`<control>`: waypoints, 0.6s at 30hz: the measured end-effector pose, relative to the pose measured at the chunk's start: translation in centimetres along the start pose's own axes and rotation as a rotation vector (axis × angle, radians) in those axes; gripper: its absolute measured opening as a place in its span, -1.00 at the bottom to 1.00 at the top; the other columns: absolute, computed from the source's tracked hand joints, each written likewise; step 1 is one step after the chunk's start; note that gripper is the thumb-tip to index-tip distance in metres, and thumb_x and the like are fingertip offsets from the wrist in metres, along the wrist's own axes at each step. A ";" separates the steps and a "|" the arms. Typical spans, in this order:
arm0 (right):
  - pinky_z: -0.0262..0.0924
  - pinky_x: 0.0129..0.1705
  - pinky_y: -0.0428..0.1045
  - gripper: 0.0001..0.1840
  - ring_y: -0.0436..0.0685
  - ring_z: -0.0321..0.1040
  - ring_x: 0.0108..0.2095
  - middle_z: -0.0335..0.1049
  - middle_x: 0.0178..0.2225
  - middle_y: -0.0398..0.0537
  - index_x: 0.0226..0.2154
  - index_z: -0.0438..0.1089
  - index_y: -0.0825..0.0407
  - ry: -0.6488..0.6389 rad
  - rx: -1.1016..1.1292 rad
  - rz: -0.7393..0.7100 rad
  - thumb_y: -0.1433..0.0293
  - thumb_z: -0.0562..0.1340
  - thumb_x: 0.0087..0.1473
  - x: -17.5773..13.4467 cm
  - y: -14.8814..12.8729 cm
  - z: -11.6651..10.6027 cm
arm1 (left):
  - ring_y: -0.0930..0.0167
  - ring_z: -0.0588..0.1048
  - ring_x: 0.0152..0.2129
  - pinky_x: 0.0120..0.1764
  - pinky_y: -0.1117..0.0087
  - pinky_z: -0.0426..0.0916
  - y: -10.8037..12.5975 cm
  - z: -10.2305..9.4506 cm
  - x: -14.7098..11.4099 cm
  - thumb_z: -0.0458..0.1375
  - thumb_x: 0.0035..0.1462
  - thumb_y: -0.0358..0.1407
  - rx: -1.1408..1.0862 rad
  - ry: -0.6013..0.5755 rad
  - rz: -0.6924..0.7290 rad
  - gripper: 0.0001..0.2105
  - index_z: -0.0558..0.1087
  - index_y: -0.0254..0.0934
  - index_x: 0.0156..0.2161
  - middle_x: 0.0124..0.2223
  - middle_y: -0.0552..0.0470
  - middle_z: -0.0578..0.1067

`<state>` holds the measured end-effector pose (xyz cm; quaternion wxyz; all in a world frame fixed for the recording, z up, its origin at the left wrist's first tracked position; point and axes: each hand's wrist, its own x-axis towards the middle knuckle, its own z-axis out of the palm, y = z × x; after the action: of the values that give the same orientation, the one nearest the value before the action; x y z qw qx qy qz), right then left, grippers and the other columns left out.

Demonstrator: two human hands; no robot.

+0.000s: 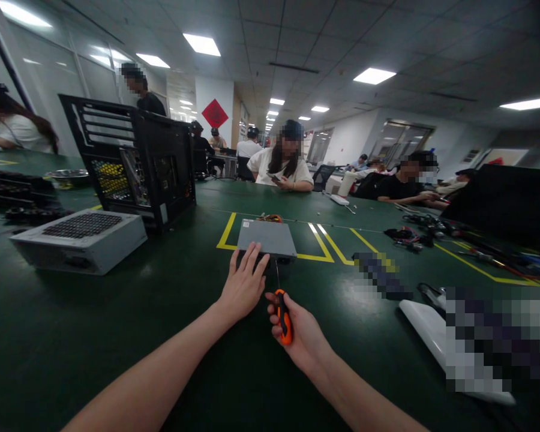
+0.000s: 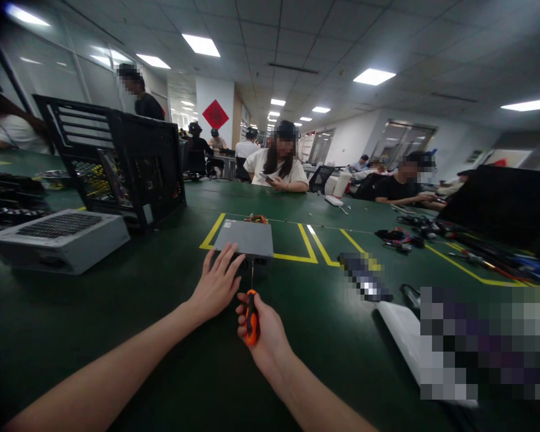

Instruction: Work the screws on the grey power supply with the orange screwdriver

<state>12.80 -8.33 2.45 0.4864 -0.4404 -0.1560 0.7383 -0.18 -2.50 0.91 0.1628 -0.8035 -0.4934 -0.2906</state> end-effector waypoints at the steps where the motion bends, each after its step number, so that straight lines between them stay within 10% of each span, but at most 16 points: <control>1: 0.02 -0.70 -0.25 -0.77 -0.14 0.16 -0.66 0.27 -0.57 -0.12 -0.38 0.32 0.15 0.000 0.014 -0.004 0.32 0.07 0.11 0.0 0.0 0.0 | 0.23 -0.10 0.21 0.17 0.02 -0.21 0.0 0.0 0.0 -0.03 0.11 -0.37 0.000 0.000 0.001 -0.60 0.22 -0.28 0.09 0.25 -0.18 0.03; 18: 0.05 -0.65 -0.26 -0.93 -0.15 0.18 -0.64 0.29 -0.56 -0.13 -0.46 0.25 0.12 -0.017 -0.006 -0.063 0.47 0.18 0.01 0.2 0.1 0.1 | 0.12 -0.26 0.21 0.15 -0.04 -0.19 -0.2 0.6 -0.3 0.02 0.08 -0.39 -0.031 -0.049 0.051 -0.70 0.28 -0.32 -0.04 0.28 -0.26 -0.19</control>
<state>12.67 -8.20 2.34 0.5065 -0.4303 -0.1761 0.7261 -0.29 -2.30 0.22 0.1455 -0.8251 -0.4722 -0.2742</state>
